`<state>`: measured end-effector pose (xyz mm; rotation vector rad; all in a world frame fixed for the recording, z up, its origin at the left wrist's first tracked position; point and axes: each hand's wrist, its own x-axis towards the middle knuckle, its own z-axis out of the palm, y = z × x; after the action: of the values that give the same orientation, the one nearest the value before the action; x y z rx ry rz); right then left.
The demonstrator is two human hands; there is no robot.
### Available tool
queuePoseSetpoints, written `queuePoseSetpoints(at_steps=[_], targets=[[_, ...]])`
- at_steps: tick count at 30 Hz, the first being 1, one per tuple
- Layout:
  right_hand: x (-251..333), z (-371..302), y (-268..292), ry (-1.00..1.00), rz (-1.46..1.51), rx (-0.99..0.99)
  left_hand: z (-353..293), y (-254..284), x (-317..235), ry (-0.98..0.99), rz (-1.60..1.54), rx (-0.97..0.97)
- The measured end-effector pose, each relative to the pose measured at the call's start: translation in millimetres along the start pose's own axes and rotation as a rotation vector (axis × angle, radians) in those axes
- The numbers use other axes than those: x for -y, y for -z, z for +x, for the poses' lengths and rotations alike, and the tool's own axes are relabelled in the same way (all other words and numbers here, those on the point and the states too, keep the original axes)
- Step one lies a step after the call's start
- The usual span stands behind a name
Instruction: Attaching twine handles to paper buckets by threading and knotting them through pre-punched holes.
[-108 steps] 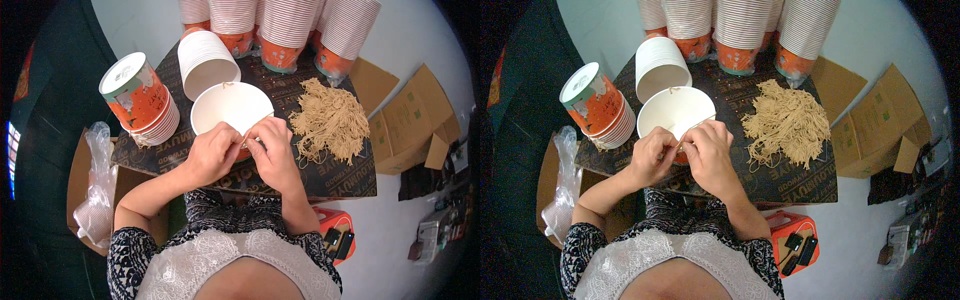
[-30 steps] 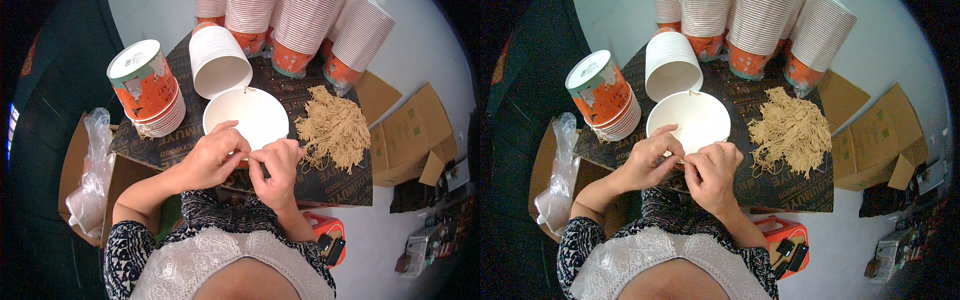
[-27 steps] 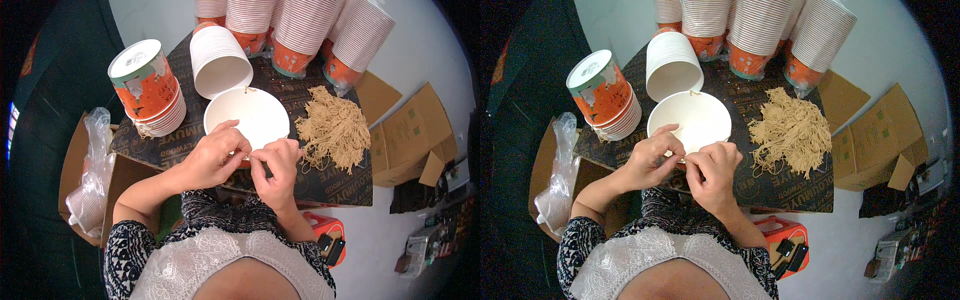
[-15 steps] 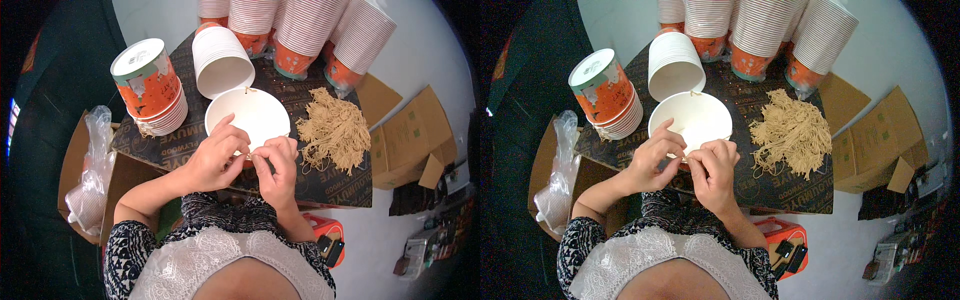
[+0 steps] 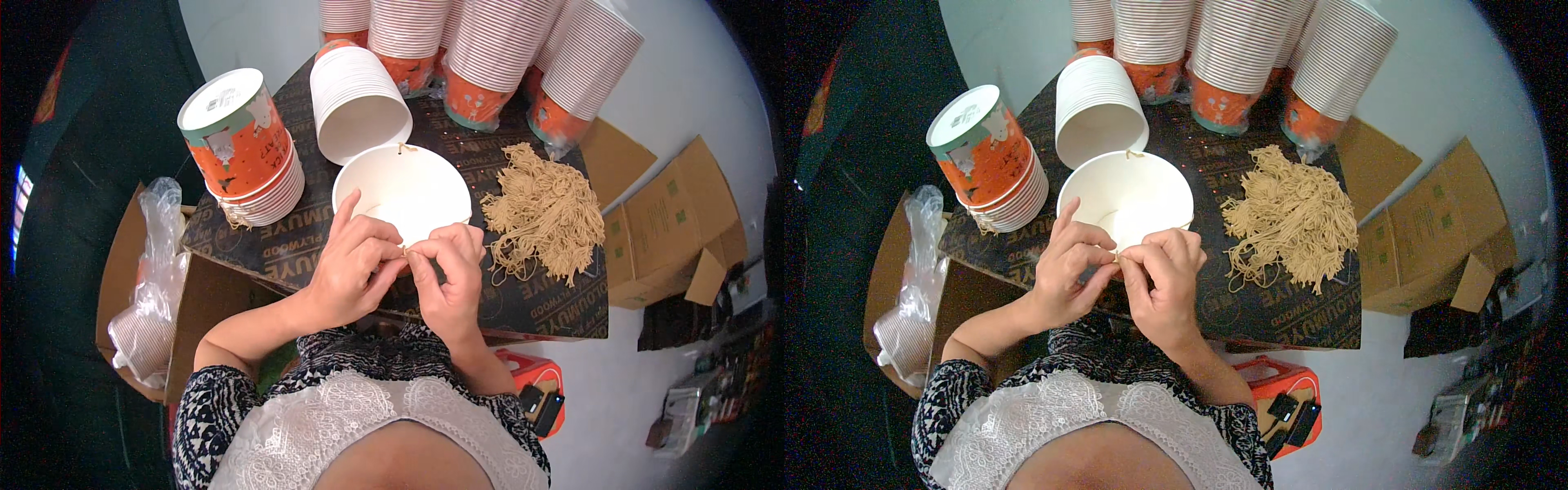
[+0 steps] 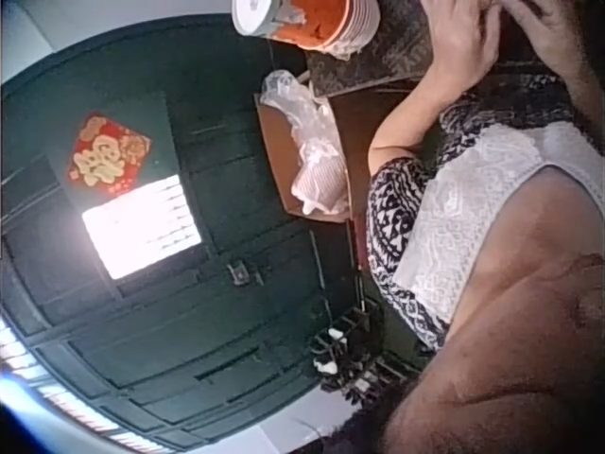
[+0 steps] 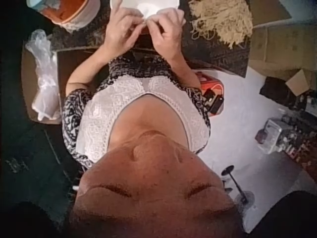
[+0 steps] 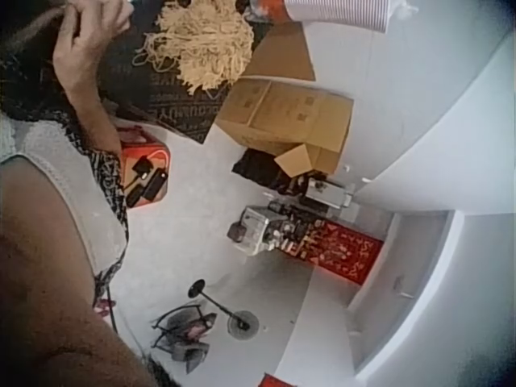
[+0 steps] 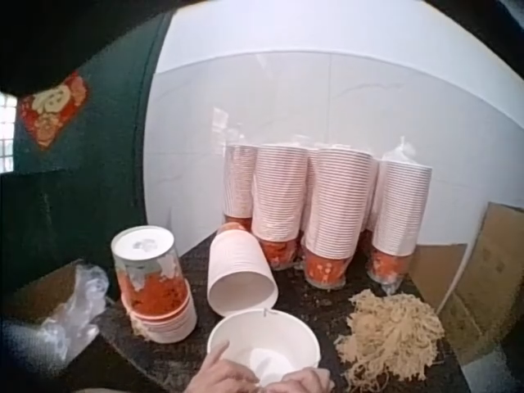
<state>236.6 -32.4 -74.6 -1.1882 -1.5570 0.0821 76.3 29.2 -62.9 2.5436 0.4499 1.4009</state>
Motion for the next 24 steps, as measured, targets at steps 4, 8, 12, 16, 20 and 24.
queuePoseSetpoints(at_steps=[4,8,12,16,20,24], targets=[[1.2,-0.7,-1.7,0.014,-0.035,-0.020,0.2,-0.8,-1.4,0.011,0.005,-0.015],[1.2,-0.8,-2.1,0.036,-0.048,-0.023,0.6,0.4,-2.4,0.038,-0.027,-0.003],[-1.5,-0.4,0.0,0.057,-0.081,-0.011,1.5,0.9,-3.6,0.045,-0.040,-0.003],[-8.3,3.2,5.0,0.054,-0.100,-0.050,1.8,3.3,-3.3,0.048,-0.041,0.017],[-13.7,4.5,6.7,0.108,-0.184,-0.099,0.9,2.9,-1.7,0.033,-0.049,0.035],[-14.1,5.1,7.8,0.118,-0.241,-0.111,0.6,3.4,-1.9,0.027,-0.026,0.039]])
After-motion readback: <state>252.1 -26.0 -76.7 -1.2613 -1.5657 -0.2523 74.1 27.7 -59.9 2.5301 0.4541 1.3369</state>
